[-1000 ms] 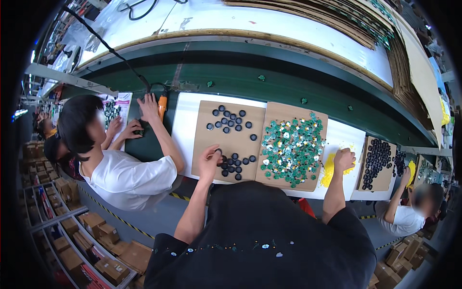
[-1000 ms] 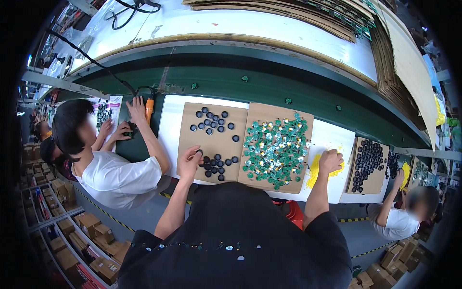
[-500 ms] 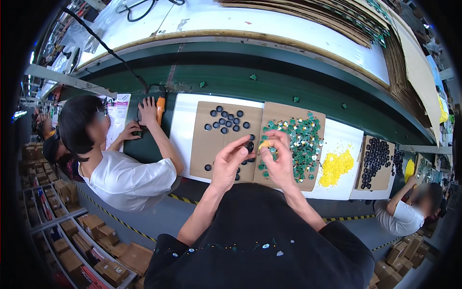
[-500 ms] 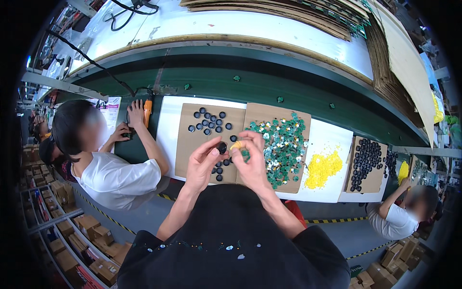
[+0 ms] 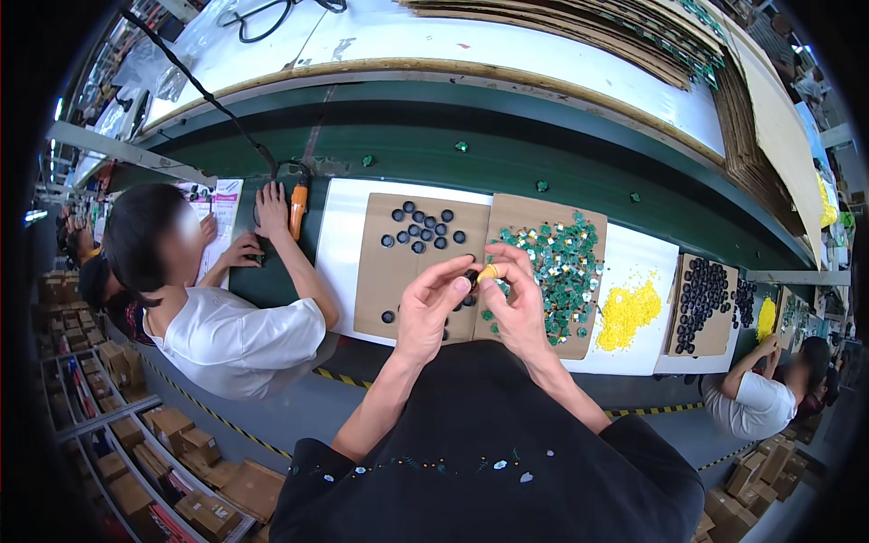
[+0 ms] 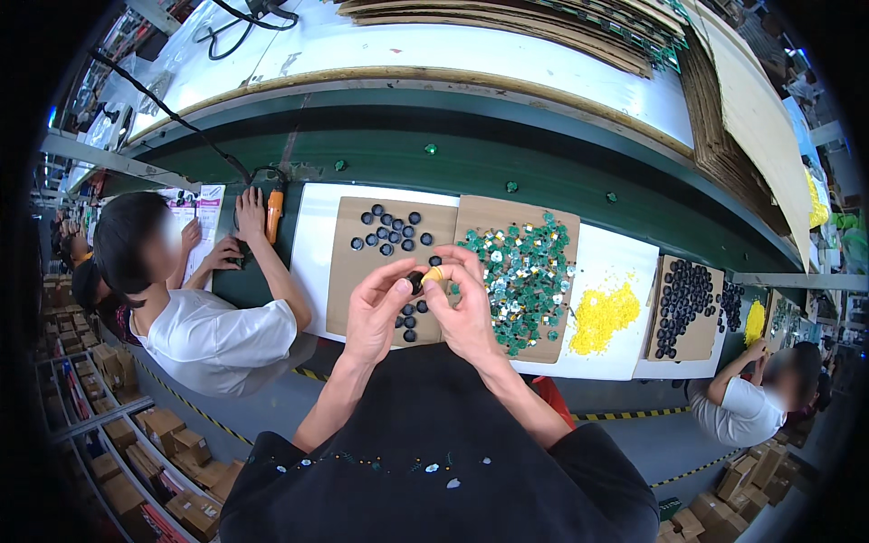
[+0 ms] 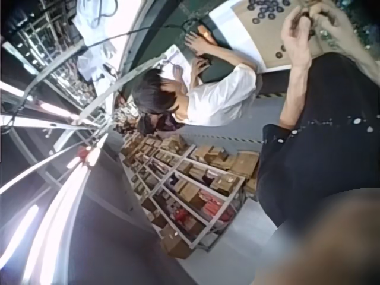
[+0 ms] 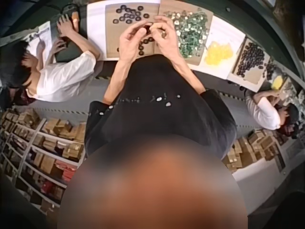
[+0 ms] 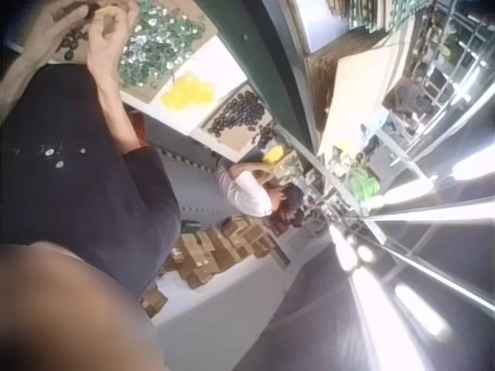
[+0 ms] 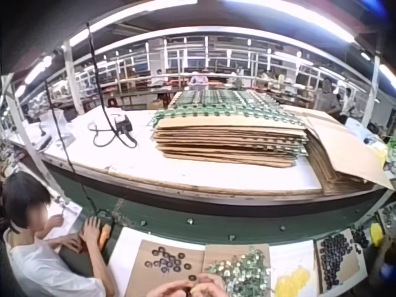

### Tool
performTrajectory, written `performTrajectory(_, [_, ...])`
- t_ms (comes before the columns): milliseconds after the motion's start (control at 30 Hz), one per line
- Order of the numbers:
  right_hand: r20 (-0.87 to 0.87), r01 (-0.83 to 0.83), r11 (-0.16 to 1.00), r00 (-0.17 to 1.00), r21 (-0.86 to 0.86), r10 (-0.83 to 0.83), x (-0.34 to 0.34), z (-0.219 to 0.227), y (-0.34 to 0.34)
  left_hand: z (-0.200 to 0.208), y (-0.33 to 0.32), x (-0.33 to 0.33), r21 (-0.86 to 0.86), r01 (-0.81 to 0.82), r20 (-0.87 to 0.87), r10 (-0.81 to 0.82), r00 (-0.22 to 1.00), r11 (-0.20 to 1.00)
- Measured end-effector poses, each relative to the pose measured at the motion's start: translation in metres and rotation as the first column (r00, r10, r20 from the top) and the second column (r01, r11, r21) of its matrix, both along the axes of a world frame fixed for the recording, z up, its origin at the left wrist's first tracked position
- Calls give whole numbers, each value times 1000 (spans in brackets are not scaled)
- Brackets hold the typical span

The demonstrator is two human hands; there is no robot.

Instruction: The person assembles small electronic components and plastic housings by hand at a production station, taking parts from trays and placing them onto an assembly board.

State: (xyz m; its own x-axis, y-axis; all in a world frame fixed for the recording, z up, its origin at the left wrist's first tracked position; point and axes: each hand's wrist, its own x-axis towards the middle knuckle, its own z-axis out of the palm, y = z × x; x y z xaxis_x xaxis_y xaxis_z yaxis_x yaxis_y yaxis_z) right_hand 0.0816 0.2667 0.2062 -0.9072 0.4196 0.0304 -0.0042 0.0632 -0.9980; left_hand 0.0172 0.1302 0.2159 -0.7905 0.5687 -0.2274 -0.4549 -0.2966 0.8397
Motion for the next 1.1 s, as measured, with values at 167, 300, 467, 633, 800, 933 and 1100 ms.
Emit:
performTrajectory(167, [-6,26,999,1000,-22,-26,0,1,-1,-1,-4,0,-37,27,-44,-29,999,999])
performTrajectory(300, [-33,69,995,997,78,-66,1,1,-2,-2,-6,2,-14,26,-54,-26,998,1000])
performTrajectory(467, [-68,157,915,988,372,-142,2,2,-1,2,-5,4,24,-8,-64,10,998,1000])
performTrajectory(633, [-108,223,816,975,533,-196,3,3,-4,5,-4,5,-37,-7,-136,2,991,999])
performTrajectory(800, [-205,303,611,952,732,-226,5,8,-8,6,0,9,-17,-7,-157,4,988,1000])
performTrajectory(933, [-113,234,828,972,509,-205,6,7,-8,11,2,8,21,-24,-143,27,989,1000])
performTrajectory(1100, [53,33,934,999,-356,-15,5,12,0,8,-3,6,-21,27,-221,-32,975,999])
